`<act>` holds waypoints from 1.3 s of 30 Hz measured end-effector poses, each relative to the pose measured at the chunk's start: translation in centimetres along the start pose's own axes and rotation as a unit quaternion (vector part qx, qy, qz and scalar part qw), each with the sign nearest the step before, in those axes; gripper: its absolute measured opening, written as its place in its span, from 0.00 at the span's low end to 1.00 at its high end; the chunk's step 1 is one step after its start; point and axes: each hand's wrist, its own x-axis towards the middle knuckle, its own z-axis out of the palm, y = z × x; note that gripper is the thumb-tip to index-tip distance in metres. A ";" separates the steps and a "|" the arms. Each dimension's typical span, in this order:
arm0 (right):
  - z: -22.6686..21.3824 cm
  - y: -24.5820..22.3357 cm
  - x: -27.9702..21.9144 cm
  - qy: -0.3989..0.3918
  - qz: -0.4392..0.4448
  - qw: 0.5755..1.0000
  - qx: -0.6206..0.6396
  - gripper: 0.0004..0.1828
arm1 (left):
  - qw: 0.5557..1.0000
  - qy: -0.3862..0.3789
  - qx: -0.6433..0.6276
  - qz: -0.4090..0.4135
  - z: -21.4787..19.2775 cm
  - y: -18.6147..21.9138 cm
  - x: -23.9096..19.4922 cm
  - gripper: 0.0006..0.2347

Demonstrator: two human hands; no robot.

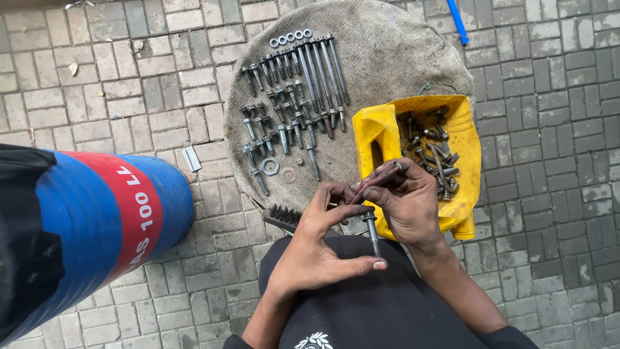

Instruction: The person uses a wire brush to scrub a bolt held in the left hand, rotating it to clean the threads and head. The person then picks up a nut and scrubs it with the brush. The person continues to scrub the bolt and nut repeatedly.

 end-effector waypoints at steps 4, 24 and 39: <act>0.2 -0.5 -0.1 -0.018 -0.009 1.000 -0.018 0.11 | 1.000 -0.002 0.008 -0.004 0.1 -0.1 -0.2 0.27; -0.6 -4.7 0.5 -0.153 -0.055 0.956 -0.243 0.07 | 0.999 0.024 0.022 -0.001 -0.5 0.0 -1.0 0.28; -0.8 -4.7 2.2 -0.359 -0.030 0.782 -0.508 0.07 | 0.983 -0.112 0.128 -0.064 -2.9 -1.2 -2.5 0.30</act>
